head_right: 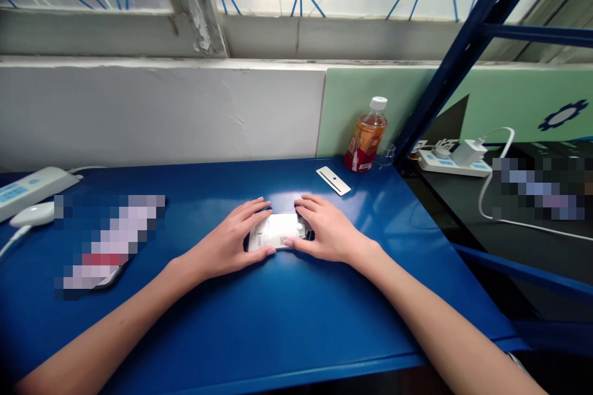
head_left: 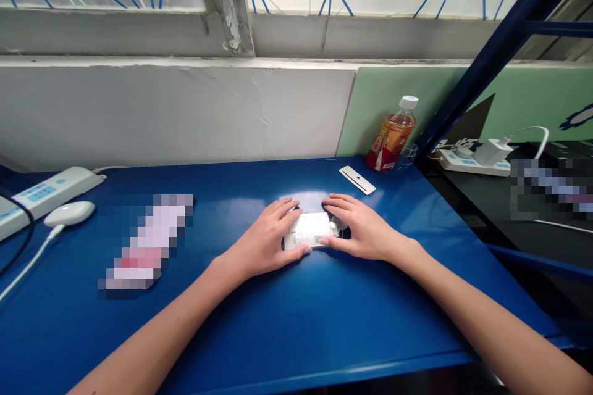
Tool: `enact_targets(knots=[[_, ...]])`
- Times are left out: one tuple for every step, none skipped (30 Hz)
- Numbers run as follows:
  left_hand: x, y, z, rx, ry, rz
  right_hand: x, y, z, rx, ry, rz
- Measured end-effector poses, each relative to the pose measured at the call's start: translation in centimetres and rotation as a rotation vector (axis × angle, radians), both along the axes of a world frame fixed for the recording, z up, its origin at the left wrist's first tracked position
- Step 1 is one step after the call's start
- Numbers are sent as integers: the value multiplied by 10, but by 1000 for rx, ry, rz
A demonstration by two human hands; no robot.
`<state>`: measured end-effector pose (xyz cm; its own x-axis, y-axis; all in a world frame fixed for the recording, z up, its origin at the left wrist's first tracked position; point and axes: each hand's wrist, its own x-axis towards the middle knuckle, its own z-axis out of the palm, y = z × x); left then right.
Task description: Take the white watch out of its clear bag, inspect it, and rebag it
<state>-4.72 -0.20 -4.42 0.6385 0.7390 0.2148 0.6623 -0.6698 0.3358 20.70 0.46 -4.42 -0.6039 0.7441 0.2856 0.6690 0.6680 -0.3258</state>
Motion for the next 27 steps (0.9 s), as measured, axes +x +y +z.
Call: enact_targets(knots=[[0, 0, 0, 8, 5, -1, -1, -1, -1, -1, 9, -5], [1, -1, 0, 12, 12, -5, -2, -1, -1, -1, 15, -10], [1, -1, 0, 12, 20, -12, -3, -2, -2, -1, 18, -15], [2, -1, 0, 8, 25, -19, -4, -2, -3, -3, 21, -18], [2, -1, 0, 3, 24, -23, -4, -2, -3, -8, 22, -18], [2, 0, 0, -3, 20, -25, -4, -2, -3, -14, 23, -15], [2, 0, 0, -7, 16, -24, -4, -2, -3, -20, 22, -9], [2, 1, 0, -8, 12, -22, -3, -1, -3, -27, 16, 2], [1, 2, 0, -9, 13, -21, -2, 0, -2, -33, 6, 17], [1, 2, 0, -9, 17, -21, -1, 0, -2, -43, -5, 36], [1, 2, 0, -10, 23, -21, 0, 1, -1, -58, -17, 57], [0, 2, 0, -12, 28, -20, 1, 2, 0, -79, -25, 76], [0, 2, -1, -14, 30, -19, 2, 2, 2, -108, -31, 92], [0, 2, -1, -18, 28, -19, 2, 3, 3, -142, -32, 103], [0, 2, -2, -24, 25, -20, 3, 3, 4, -177, -32, 109], [0, 1, -2, -30, 19, -22, 4, 3, 5, -209, -33, 113], [0, 1, -3, -36, 12, -25, 5, 3, 7, -234, -35, 114], [0, 1, -3, -41, 6, -28, 5, 3, 8, -254, -38, 115], [1, 1, -3, -45, 1, -30, 5, 3, 8, -268, -39, 115], [1, 1, -3, -47, -2, -31, 6, 3, 9, -279, -36, 116], [1, 1, -3, -49, -3, -33, 6, 3, 9, -288, -29, 118], [1, 1, -3, -50, -3, -34, 7, 3, 9, -296, -19, 122], [1, 2, -3, -52, -3, -35, 7, 4, 9, -304, -6, 126], [1, 2, -3, -55, -3, -38, 8, 4, 9, -311, 5, 129], [1, 2, -3, -58, -6, -42, 10, 5, 8, -319, 13, 131], [1, 2, -3, -62, -9, -45, 11, 7, 7, -326, 19, 131], [0, 2, -2, -66, -14, -47, 12, 8, 6, -331, 20, 133]])
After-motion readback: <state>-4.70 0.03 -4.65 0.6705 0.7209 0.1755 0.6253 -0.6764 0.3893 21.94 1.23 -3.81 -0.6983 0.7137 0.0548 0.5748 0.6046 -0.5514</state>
